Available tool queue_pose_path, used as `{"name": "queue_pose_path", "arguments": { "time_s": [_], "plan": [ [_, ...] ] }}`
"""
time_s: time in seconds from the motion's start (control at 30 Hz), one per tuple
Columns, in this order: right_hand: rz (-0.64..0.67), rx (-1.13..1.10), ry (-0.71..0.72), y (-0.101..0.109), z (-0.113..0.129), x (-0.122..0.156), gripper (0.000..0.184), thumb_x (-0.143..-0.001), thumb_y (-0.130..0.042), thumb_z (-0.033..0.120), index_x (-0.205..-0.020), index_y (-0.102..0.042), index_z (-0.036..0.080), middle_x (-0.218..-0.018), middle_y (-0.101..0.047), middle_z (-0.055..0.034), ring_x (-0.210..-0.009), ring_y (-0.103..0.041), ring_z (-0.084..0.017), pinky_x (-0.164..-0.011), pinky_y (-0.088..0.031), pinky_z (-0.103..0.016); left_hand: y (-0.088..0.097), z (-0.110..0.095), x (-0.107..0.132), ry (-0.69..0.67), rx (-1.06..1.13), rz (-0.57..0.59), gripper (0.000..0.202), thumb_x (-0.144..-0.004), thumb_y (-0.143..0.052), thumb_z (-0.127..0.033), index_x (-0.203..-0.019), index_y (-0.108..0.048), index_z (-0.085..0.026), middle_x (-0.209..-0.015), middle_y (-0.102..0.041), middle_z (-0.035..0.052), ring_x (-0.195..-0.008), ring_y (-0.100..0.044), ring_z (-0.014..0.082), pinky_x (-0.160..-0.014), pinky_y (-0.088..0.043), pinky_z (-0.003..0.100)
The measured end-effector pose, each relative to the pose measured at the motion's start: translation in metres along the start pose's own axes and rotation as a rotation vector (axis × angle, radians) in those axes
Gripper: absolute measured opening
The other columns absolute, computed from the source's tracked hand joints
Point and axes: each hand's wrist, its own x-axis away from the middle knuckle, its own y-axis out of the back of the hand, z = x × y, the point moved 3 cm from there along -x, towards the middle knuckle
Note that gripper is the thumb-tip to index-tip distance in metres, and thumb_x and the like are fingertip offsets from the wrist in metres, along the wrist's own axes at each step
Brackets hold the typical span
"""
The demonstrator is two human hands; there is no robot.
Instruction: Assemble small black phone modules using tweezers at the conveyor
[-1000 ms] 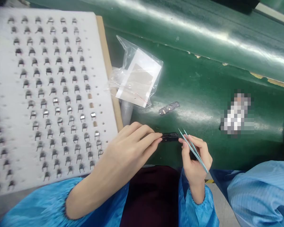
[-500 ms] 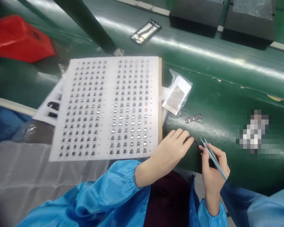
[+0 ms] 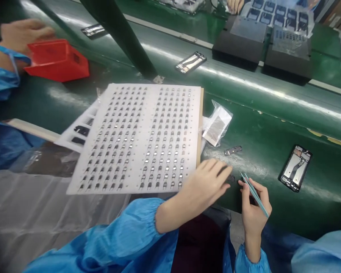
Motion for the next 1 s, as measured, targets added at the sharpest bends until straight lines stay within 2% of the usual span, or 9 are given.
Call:
{"name": "queue_pose_path", "arguments": {
  "time_s": [0.17,0.27,0.47,0.63,0.7,0.77,0.87,0.93,1.0],
  "plan": [
    [0.029,-0.014,-0.015,-0.002,-0.002,0.000,0.026,-0.102,-0.081,0.039,-0.116,-0.078,0.017,-0.106,-0.086,-0.0125,-0.099,-0.089,-0.031,-0.081,-0.076,-0.043,0.042,0.064,-0.004,0.190,-0.058,-0.294,0.028,-0.113,-0.054,-0.016,-0.137,-0.067,-0.009,-0.135,-0.072,0.0206,-0.122,-0.066,0.0350,-0.097,-0.059,0.048],
    [0.036,-0.024,-0.031,-0.003,-0.003,0.001,0.028,-0.104,-0.078,0.040,-0.117,-0.076,0.016,-0.105,-0.087,-0.0130,-0.098,-0.089,-0.030,-0.081,-0.075,-0.042,0.039,0.092,-0.009,0.236,-0.095,-0.248,0.038,-0.109,-0.062,-0.025,-0.144,-0.064,-0.012,-0.133,-0.072,0.0220,-0.122,-0.065,0.0398,-0.098,-0.059,0.054],
    [0.073,-0.026,-0.031,-0.008,-0.002,0.002,0.022,-0.107,-0.072,0.039,-0.117,-0.074,0.020,-0.110,-0.088,-0.0109,-0.099,-0.089,-0.027,-0.082,-0.074,-0.038,0.012,0.108,-0.013,0.137,-0.077,-0.266,0.031,-0.107,-0.059,-0.024,-0.136,-0.070,-0.021,-0.116,-0.074,0.0155,-0.114,-0.063,0.0400,-0.092,-0.056,0.053],
    [0.067,-0.032,-0.019,-0.006,0.000,0.001,0.019,-0.106,-0.073,0.039,-0.115,-0.075,0.022,-0.109,-0.088,-0.0104,-0.101,-0.089,-0.029,-0.080,-0.074,-0.038,0.008,0.110,-0.025,0.134,-0.026,-0.311,0.019,-0.109,-0.059,-0.026,-0.113,-0.077,-0.019,-0.103,-0.077,0.0131,-0.107,-0.065,0.0375,-0.088,-0.056,0.051],
    [0.072,-0.043,-0.011,-0.004,-0.002,0.000,0.019,-0.106,-0.074,0.039,-0.114,-0.076,0.022,-0.107,-0.088,-0.0102,-0.101,-0.088,-0.030,-0.081,-0.074,-0.039,0.011,0.109,-0.026,0.163,-0.004,-0.311,0.021,-0.110,-0.059,-0.026,-0.116,-0.077,-0.017,-0.105,-0.079,0.0141,-0.108,-0.066,0.0375,-0.090,-0.057,0.052],
    [0.071,-0.050,-0.005,-0.003,-0.005,0.000,0.020,-0.105,-0.075,0.039,-0.114,-0.076,0.022,-0.106,-0.088,-0.0106,-0.100,-0.088,-0.030,-0.082,-0.074,-0.041,0.018,0.106,-0.016,0.187,0.025,-0.333,0.028,-0.111,-0.060,-0.028,-0.131,-0.074,-0.014,-0.117,-0.080,0.0160,-0.114,-0.067,0.0374,-0.097,-0.059,0.053],
    [0.048,-0.039,-0.018,-0.001,-0.012,0.000,0.025,-0.103,-0.077,0.042,-0.116,-0.077,0.021,-0.107,-0.087,-0.0123,-0.099,-0.088,-0.031,-0.084,-0.074,-0.043,0.031,0.096,0.022,0.188,0.067,-0.365,0.047,-0.109,-0.067,-0.033,-0.152,-0.063,-0.014,-0.143,-0.073,0.0188,-0.137,-0.063,0.0379,-0.116,-0.055,0.055],
    [0.020,-0.023,-0.034,0.000,-0.014,0.000,0.031,-0.101,-0.080,0.046,-0.116,-0.078,0.019,-0.108,-0.087,-0.0134,-0.097,-0.088,-0.032,-0.086,-0.074,-0.043,0.033,0.087,0.058,0.191,0.053,-0.300,0.064,-0.103,-0.077,-0.041,-0.159,-0.058,-0.016,-0.160,-0.063,0.0213,-0.153,-0.053,0.0421,-0.127,-0.047,0.060],
    [-0.010,-0.005,-0.042,0.001,-0.013,0.000,0.037,-0.098,-0.082,0.050,-0.115,-0.079,0.018,-0.107,-0.087,-0.0145,-0.095,-0.088,-0.032,-0.088,-0.073,-0.044,0.025,0.079,0.090,0.207,0.017,-0.152,0.098,-0.088,-0.092,-0.055,-0.168,-0.049,-0.018,-0.177,-0.044,0.0254,-0.165,-0.038,0.0502,-0.132,-0.039,0.067]
  ]
}}
